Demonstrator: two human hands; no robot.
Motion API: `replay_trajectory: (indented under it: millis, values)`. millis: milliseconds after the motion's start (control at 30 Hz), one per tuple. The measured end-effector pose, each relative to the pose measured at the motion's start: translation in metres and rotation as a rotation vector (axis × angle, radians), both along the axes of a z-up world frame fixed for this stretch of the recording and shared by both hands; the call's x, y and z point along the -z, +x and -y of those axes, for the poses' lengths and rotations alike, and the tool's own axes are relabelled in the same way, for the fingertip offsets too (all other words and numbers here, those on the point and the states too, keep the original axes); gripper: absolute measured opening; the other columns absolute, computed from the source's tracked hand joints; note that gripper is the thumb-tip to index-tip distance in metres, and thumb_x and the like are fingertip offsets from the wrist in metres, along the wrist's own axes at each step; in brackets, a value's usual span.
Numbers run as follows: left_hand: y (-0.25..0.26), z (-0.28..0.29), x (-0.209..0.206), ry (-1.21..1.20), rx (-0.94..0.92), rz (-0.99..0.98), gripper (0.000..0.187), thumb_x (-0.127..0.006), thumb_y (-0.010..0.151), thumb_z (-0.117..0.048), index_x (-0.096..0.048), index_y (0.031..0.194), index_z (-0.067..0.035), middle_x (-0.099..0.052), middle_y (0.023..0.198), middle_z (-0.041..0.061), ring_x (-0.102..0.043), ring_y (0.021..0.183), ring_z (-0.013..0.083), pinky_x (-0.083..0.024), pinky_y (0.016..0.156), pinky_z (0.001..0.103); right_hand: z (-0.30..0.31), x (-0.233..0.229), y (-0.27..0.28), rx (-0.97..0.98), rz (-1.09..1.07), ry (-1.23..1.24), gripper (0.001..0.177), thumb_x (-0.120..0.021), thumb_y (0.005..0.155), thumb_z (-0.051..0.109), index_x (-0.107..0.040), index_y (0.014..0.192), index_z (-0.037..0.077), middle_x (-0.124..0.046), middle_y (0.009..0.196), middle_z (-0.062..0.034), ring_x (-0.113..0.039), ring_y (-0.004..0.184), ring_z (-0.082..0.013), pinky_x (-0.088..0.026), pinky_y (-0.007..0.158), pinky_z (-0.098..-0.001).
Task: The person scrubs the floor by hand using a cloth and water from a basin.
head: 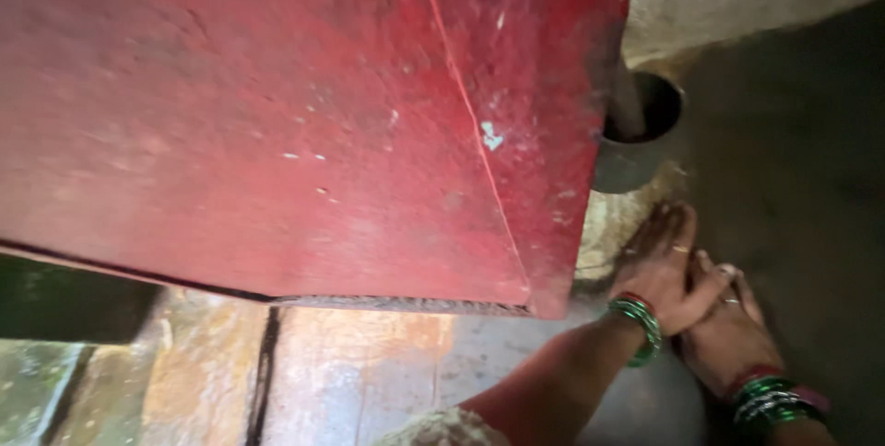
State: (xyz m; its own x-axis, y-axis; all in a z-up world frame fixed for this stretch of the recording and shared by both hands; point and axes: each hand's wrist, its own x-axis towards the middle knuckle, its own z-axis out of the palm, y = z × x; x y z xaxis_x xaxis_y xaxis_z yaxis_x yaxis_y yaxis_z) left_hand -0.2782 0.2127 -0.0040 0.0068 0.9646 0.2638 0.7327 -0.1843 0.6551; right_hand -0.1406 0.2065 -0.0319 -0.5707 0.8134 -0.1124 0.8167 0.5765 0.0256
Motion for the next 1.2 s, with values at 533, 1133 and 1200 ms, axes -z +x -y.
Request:
replay_trajectory:
  millis: [533, 1133, 1200]
  values:
    - [0.006, -0.032, 0.004, 0.004, -0.196, -0.018, 0.084, -0.037, 0.098, -0.049, -0.029, 0.158, 0.009, -0.026, 0.167, 0.029, -0.021, 0.157, 0.0415, -0.014, 0.126, 0.048, -0.111, 0.026, -0.038, -0.007, -0.162, 0.115, 0.086, -0.051, 0.083, 0.047, -0.023, 0.161, 0.024, -0.015, 0.167, 0.0029, -0.007, 0.155, -0.0164, -0.001, 0.123, -0.0539]
    - [0.073, -0.09, 0.015, -0.298, 0.296, -0.118, 0.086, -0.022, 0.099, -0.06, -0.013, 0.162, -0.002, -0.015, 0.17, 0.016, -0.012, 0.158, 0.0282, -0.005, 0.128, 0.043, -0.157, 0.09, 0.075, 0.52, -0.009, 0.336, 0.079, -0.046, 0.088, 0.043, -0.029, 0.164, 0.029, -0.012, 0.172, -0.0037, -0.005, 0.156, -0.0266, 0.0, 0.114, -0.0652]
    - [0.09, -0.08, 0.021, -0.283, 0.402, -0.172, 0.087, -0.021, 0.099, -0.062, -0.015, 0.162, -0.002, -0.016, 0.171, 0.015, -0.013, 0.159, 0.0269, -0.005, 0.129, 0.042, -0.129, 0.088, 0.105, 0.649, 0.076, 0.4, 0.069, -0.045, 0.098, 0.044, -0.032, 0.164, 0.029, -0.015, 0.172, -0.0047, -0.006, 0.157, -0.0253, -0.002, 0.119, -0.0641]
